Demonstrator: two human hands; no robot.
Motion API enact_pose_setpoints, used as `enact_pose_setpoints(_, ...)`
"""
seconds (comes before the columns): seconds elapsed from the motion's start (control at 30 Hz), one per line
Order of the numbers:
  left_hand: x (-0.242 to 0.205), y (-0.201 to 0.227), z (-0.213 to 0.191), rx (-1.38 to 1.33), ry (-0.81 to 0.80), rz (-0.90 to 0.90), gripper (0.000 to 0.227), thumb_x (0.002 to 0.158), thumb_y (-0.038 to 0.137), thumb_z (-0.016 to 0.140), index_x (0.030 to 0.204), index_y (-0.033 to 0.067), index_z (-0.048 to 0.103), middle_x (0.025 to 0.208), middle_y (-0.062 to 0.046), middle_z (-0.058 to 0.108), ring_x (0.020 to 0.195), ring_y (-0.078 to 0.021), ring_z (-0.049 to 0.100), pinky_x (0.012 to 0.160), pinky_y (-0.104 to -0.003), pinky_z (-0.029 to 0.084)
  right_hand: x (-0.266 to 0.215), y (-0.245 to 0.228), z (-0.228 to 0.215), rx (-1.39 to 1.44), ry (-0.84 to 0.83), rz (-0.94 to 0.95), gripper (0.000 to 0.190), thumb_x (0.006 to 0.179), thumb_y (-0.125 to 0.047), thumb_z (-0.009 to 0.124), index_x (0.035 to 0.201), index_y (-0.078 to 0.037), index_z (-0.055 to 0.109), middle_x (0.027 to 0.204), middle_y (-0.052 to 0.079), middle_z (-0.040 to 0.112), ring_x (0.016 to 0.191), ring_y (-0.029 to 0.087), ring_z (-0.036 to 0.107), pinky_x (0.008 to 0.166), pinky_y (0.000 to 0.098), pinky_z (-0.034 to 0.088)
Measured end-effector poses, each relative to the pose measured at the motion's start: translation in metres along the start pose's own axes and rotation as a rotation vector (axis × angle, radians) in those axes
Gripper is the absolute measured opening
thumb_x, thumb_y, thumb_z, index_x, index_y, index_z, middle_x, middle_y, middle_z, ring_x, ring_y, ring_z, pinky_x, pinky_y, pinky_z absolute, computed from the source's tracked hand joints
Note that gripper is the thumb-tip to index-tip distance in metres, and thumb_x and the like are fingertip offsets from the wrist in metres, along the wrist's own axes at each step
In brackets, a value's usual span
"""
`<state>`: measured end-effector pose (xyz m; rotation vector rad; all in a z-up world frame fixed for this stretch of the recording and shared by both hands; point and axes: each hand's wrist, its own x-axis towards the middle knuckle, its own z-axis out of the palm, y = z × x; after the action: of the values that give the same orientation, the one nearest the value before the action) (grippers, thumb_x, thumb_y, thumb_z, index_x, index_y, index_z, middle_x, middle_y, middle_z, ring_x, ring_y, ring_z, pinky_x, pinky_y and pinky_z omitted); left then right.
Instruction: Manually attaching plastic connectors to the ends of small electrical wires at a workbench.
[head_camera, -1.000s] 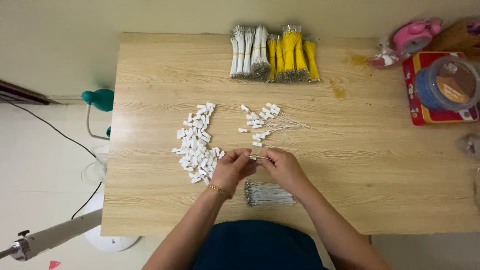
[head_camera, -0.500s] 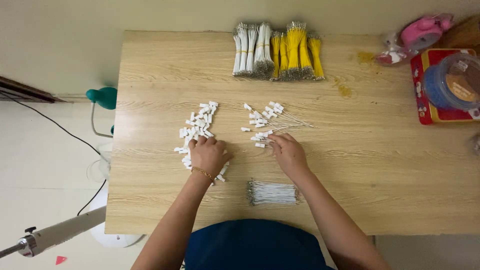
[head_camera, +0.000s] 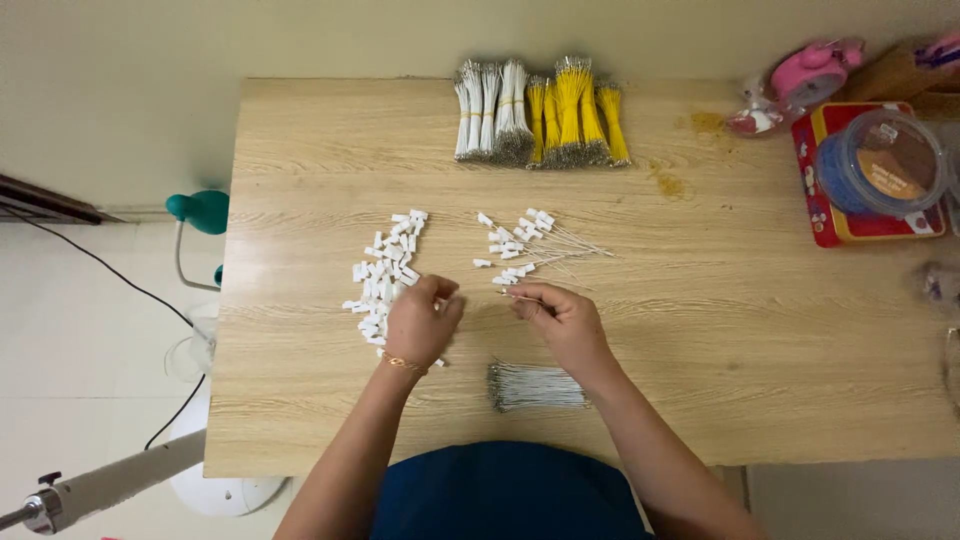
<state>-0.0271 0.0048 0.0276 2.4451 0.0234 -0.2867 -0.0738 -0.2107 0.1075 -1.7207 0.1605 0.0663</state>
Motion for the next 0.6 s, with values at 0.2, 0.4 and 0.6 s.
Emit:
enact_pose_setpoints(0.2,-0.029,0.060,-0.034,-1.280,-0.141,-0.229,0.034,0.094,0.007,0.071,0.127,0.0016,0.066,0.097,-0.011,0.073,0.085,-0.0211,0.077,0.075,-0.026,0.063,-0.013,-0.014,0.006,0.013,0.074,-0.041,0.012,0.093,-0.011,0.076,0.105,-0.010,0.080,0.088,0.005,0.078,0.071,0.010,0.061,0.069,0.0276,0.056)
enact_pose_setpoints(0.4,-0.034,0.072,-0.022,-1.596,-0.195,-0.375,0.029,0.093,0.009,0.072,0.120,0.0044,0.062,0.104,-0.016,0.074,0.097,-0.0305,0.077,0.087,-0.039,0.063,-0.012,-0.019,0.004,-0.167,0.102,-0.100,0.011,0.086,-0.009,0.082,0.096,-0.009,0.082,0.086,0.010,0.078,0.075,0.016,0.070,0.067,0.0300,0.056)
enact_pose_setpoints(0.6,-0.035,0.074,-0.025,-1.681,-0.234,-0.412,0.025,0.093,0.010,0.072,0.117,0.0064,0.063,0.101,-0.015,0.075,0.097,-0.0324,0.076,0.088,-0.044,0.063,-0.017,-0.024,0.001,-0.063,0.110,-0.165,0.012,0.089,-0.008,0.079,0.100,-0.008,0.081,0.086,0.012,0.077,0.079,0.016,0.068,0.070,0.0321,0.053)
